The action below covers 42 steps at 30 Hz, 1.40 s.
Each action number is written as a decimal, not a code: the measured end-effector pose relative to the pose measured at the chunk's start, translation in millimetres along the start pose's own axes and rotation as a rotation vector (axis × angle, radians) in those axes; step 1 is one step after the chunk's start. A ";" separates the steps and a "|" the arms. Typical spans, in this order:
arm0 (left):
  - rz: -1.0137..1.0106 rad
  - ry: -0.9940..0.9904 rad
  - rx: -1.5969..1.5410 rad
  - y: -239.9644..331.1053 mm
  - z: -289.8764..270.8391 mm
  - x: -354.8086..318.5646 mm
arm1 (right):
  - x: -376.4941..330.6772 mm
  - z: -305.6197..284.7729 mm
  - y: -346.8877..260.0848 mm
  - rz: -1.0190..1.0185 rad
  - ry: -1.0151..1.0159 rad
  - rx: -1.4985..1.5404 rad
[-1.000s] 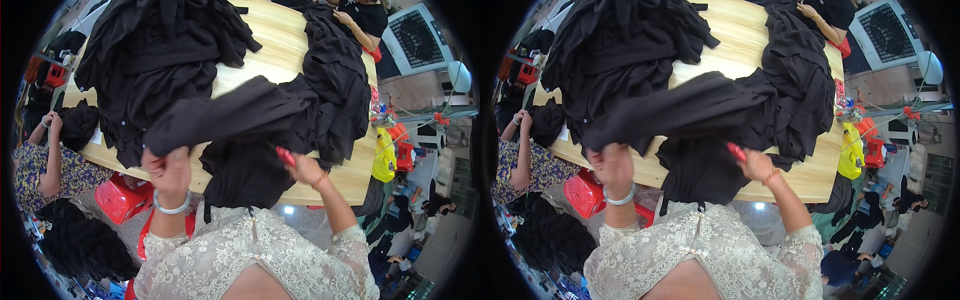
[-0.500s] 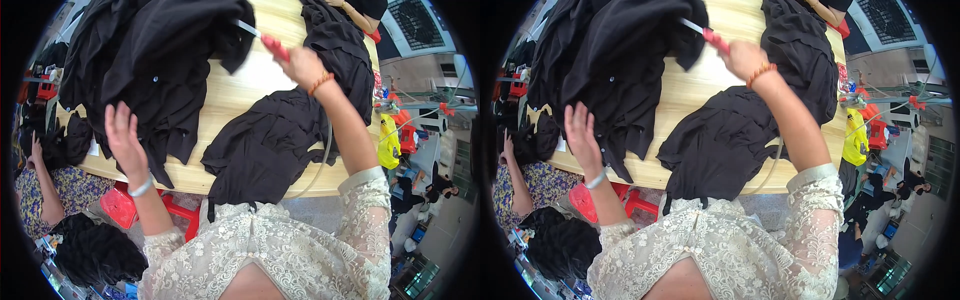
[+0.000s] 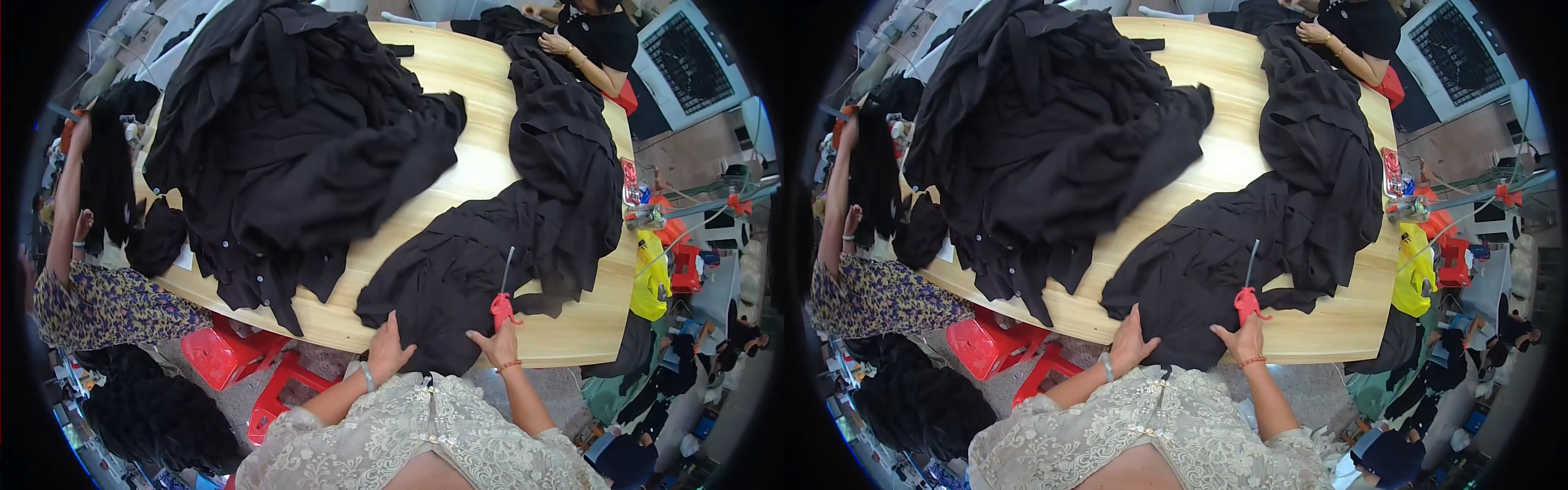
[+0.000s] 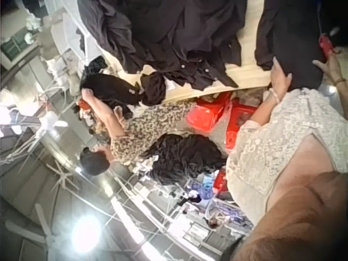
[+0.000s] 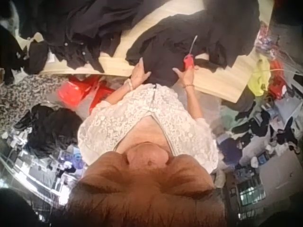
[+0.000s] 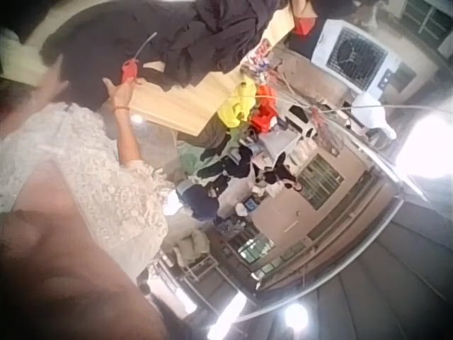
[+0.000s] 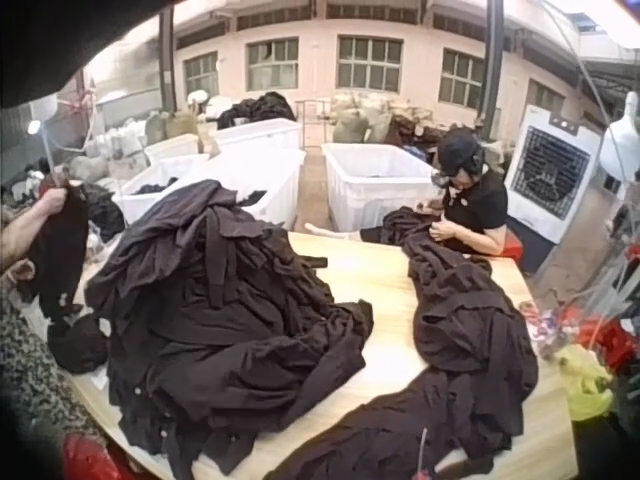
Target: Trimming loose threads from black shirts using a pair of scissors.
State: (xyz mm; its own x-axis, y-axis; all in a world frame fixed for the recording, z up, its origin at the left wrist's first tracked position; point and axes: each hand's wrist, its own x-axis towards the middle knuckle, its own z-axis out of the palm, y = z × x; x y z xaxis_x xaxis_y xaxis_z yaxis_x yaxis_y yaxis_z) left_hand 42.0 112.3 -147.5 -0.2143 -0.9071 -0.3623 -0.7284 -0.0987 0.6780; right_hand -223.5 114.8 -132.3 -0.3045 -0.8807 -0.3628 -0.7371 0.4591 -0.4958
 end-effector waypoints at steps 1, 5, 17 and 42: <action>0.001 -0.013 -0.048 -1.8 6.8 7.8 | 8.0 2.3 -8.6 0.052 0.007 0.061; -0.016 -0.134 -0.331 25.1 0.8 30.5 | 47.9 5.9 6.0 -0.076 -0.054 0.324; 0.525 0.344 -0.593 144.8 -33.6 116.5 | 119.5 -176.6 -119.6 -0.467 0.356 0.654; 0.177 0.219 -0.183 37.2 -16.0 21.6 | 109.0 -60.4 -77.8 -0.240 -0.029 0.177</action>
State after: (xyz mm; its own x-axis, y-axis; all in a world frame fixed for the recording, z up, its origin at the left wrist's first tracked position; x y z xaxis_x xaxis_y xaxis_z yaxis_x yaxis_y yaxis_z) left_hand 20.8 82.5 -119.9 -0.1673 -0.9812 -0.0962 -0.5590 0.0140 0.8290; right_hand -235.8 -24.0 -85.6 -0.1152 -0.9639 -0.2399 -0.6687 0.2539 -0.6989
